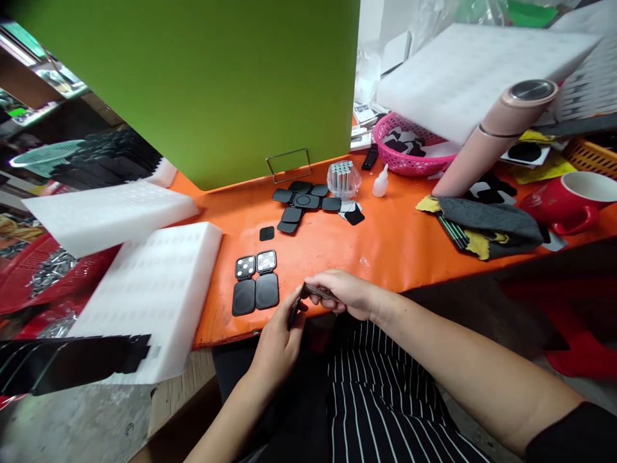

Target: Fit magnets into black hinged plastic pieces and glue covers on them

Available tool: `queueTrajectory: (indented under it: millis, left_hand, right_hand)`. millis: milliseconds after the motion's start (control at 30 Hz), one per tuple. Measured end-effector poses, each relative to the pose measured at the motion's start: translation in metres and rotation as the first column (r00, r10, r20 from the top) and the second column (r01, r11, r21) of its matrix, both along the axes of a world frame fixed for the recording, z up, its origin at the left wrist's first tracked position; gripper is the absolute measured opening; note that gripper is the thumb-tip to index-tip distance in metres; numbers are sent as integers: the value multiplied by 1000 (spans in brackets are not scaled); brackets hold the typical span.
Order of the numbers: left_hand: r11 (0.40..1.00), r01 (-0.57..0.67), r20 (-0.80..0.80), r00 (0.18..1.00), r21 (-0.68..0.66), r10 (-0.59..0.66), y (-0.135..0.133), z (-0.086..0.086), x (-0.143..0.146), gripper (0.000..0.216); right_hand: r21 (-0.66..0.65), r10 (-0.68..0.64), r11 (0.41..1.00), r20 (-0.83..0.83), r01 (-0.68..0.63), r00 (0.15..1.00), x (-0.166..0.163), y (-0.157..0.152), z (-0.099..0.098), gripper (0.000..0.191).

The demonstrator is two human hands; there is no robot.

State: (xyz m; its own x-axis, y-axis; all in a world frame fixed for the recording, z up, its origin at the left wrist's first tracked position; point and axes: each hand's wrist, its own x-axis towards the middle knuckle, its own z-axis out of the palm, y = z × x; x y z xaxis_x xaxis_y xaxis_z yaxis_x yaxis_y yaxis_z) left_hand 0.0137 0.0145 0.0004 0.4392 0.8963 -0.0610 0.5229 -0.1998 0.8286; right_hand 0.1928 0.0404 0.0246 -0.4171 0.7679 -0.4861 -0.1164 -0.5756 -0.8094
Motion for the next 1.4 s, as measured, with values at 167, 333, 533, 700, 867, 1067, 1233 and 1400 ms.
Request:
queueTrajectory:
  millis: [167,333,533,700,867,1067,1233,1400]
  left_hand:
    - [995,-50,80,995,-90,57,1,3,5,45]
    - [848,-34,444,840,-530,311,6,0,11,45]
    - [585,64,443,721,-809,533,8,-2,13,51]
    - [831,-37,400,864,-555,306,5,-6,14,46]
    - [979,-90,97,989,-181,109,1,3,11,47]
    - [997,-77,-134,988,-14,75,-4,7,9,47]
    - [992,-123,-81,990,-40,119,-3,6,12,46]
    - [878,-132,380,864,-460,330,7,-5,12,34]
  right_hand:
    - [-22,-89,996,-34,89,995,-5,2,-10,30]
    - [-168,-275,957,-281,234,920,-11,-1,-20,27]
    - [173,-237,957,7,232,972,-8,-8,-18,33]
    - [558,-285,828,515,-63,808,-16,-12,-2,23]
    - [567,-277,728,757,-385,592,-22,-13,8,22]
    - [554,-201,749,712,-364,672,-22,-10,12,21]
    - [573,-256,808,552,-138,794,-29,-7,6,21]
    - [401,-124,914,117,67,985,-25,-6,-8,29]
